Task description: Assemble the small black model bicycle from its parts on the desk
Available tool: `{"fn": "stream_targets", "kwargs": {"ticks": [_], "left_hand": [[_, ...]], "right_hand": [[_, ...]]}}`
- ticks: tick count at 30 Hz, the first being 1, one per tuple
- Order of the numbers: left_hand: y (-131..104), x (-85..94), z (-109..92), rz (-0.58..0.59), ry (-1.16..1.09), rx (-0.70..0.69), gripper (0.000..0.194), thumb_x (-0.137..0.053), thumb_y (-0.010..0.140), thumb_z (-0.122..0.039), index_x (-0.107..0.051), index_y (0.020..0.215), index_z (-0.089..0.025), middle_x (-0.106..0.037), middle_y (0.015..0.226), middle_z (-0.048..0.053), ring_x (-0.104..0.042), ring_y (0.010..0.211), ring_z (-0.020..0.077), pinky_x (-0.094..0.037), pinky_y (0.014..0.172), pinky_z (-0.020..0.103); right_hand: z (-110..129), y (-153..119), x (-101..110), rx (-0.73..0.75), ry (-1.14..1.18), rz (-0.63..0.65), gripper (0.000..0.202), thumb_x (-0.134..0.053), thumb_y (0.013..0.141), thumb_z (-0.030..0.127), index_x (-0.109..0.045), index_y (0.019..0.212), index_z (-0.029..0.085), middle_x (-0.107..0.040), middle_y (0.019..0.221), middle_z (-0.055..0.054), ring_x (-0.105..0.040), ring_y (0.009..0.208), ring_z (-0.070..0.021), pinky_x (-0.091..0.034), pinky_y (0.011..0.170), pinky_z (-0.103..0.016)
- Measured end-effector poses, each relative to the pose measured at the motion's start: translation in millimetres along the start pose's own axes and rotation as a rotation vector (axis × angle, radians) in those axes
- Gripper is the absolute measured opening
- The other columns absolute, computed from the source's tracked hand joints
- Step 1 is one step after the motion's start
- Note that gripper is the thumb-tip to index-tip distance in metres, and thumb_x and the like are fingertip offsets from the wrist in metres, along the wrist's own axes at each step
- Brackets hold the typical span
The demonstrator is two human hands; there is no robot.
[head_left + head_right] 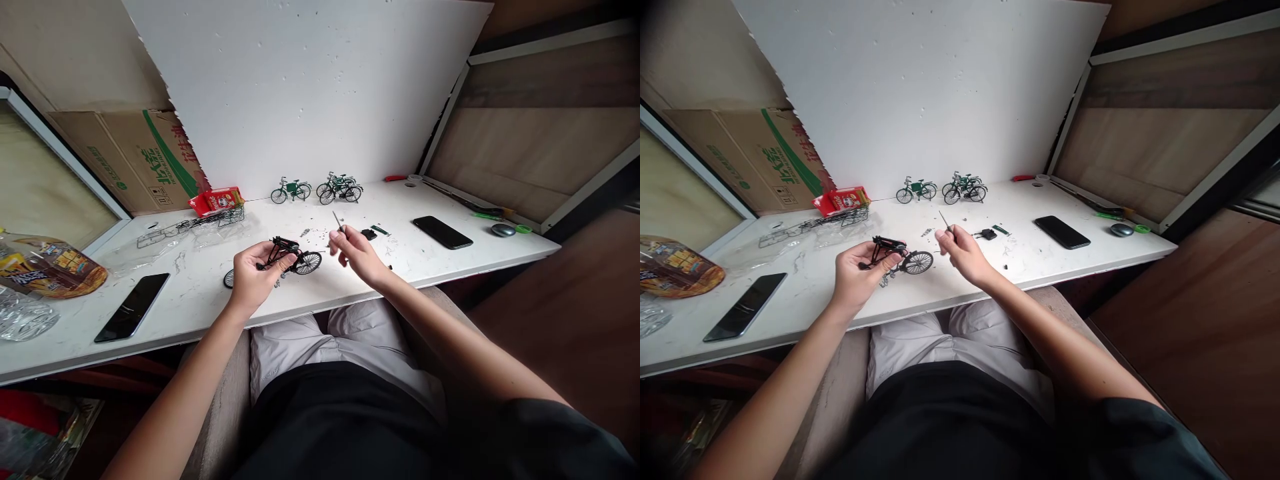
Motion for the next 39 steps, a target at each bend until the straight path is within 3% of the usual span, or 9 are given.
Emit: {"fn": "stream_targets", "kwargs": {"ticks": [3, 5, 10, 15, 18, 22, 28, 32, 39], "left_hand": [[-2.5, -2.8, -0.9, 0.067, -0.126, 0.045, 0.038, -0.092, 0.081, -0.044, -0.084, 0.108, -0.018, -0.085, 0.107, 0.013, -0.082, 0.100, 0.0291, -0.066, 0.094, 0.041], [-3.9, -4.7, -0.3, 0.079, -0.195, 0.082, 0.038, -0.093, 0.081, -0.046, -0.083, 0.104, -0.018, -0.085, 0.105, 0.013, -0.083, 0.099, 0.0296, -0.067, 0.094, 0.043], [-5.2, -6.5, -1.2, 0.087, -0.232, 0.107, 0.040, -0.094, 0.079, -0.044, -0.081, 0.105, -0.017, -0.085, 0.107, 0.013, -0.082, 0.101, 0.0300, -0.067, 0.093, 0.043], [-3.7, -5.5, -6.4, 0.115, -0.187, 0.029, 0.040, -0.095, 0.079, -0.037, -0.081, 0.111, -0.018, -0.081, 0.126, 0.015, -0.075, 0.126, 0.0334, -0.062, 0.108, 0.047], [-1.9, -5.4, -5.6, 0.038, -0.144, 0.003, 0.053, -0.096, 0.076, -0.035, -0.077, 0.122, -0.018, -0.075, 0.138, 0.018, -0.071, 0.133, 0.0332, -0.059, 0.113, 0.047], [-1.8, -8.2, -1.6, -0.016, -0.157, 0.067, 0.074, -0.098, 0.071, -0.031, -0.065, 0.136, -0.020, -0.070, 0.146, 0.020, -0.076, 0.123, 0.0305, -0.063, 0.105, 0.043], [-6.4, -14.4, -3.2, -0.056, -0.195, 0.247, 0.059, -0.093, 0.072, -0.028, -0.065, 0.124, -0.019, -0.074, 0.138, 0.017, -0.078, 0.117, 0.0294, -0.065, 0.099, 0.044], [-7.8, -16.3, -7.1, -0.059, -0.371, 0.395, 0.052, -0.094, 0.072, -0.027, -0.067, 0.116, -0.017, -0.080, 0.122, 0.014, -0.082, 0.099, 0.0266, -0.066, 0.097, 0.049], [-12.0, -21.0, -19.6, 0.014, -0.480, 0.352, 0.042, -0.098, 0.072, -0.031, -0.079, 0.106, -0.014, -0.081, 0.114, 0.011, -0.078, 0.109, 0.0257, -0.063, 0.102, 0.043]], "right_hand": [[6.7, -7.2, -6.5, 0.240, -0.199, 0.072, 0.045, -0.085, 0.089, 0.050, -0.048, 0.096, 0.025, -0.071, 0.116, -0.007, -0.065, 0.108, -0.0211, -0.052, 0.091, -0.037], [8.0, -11.6, -11.8, 0.291, -0.241, 0.153, 0.048, -0.088, 0.087, 0.048, -0.047, 0.097, 0.026, -0.073, 0.124, -0.009, -0.067, 0.116, -0.0240, -0.052, 0.097, -0.041], [4.6, -15.2, -19.6, 0.304, -0.133, 0.128, 0.049, -0.079, 0.096, 0.047, -0.034, 0.090, 0.028, -0.077, 0.112, -0.009, -0.073, 0.106, -0.0235, -0.056, 0.086, -0.040], [5.2, -15.8, -18.4, 0.424, -0.241, -0.008, 0.046, -0.079, 0.097, 0.039, -0.035, 0.089, 0.028, -0.078, 0.103, -0.007, -0.069, 0.092, -0.0219, -0.052, 0.082, -0.040], [6.0, -16.9, -16.2, 0.512, -0.293, -0.092, 0.042, -0.081, 0.096, 0.036, -0.040, 0.090, 0.028, -0.077, 0.100, -0.006, -0.063, 0.082, -0.0207, -0.051, 0.077, -0.039], [5.4, -18.2, -13.6, 0.582, -0.423, -0.221, 0.027, -0.080, 0.096, 0.034, -0.053, 0.095, 0.028, -0.075, 0.100, -0.007, -0.058, 0.078, -0.0214, -0.052, 0.076, -0.041], [3.0, -18.3, -13.5, 0.647, -0.471, -0.276, 0.024, -0.079, 0.097, 0.030, -0.055, 0.093, 0.027, -0.076, 0.100, -0.009, -0.062, 0.082, -0.0232, -0.053, 0.079, -0.043], [-1.0, -16.6, -12.2, 0.691, -0.501, -0.255, 0.023, -0.079, 0.097, 0.027, -0.056, 0.095, 0.027, -0.075, 0.101, -0.008, -0.062, 0.080, -0.0217, -0.052, 0.077, -0.041], [-10.4, -12.3, -9.9, 0.729, -0.533, -0.241, 0.021, -0.081, 0.095, 0.023, -0.062, 0.103, 0.026, -0.068, 0.093, -0.005, -0.057, 0.076, -0.0203, -0.050, 0.069, -0.038]]}}
Point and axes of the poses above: each hand's wrist, its own y-axis towards the middle knuckle, its own x-axis out of the back of the hand, z = x × y, the point moved 1 cm from there along y, towards the middle knuckle
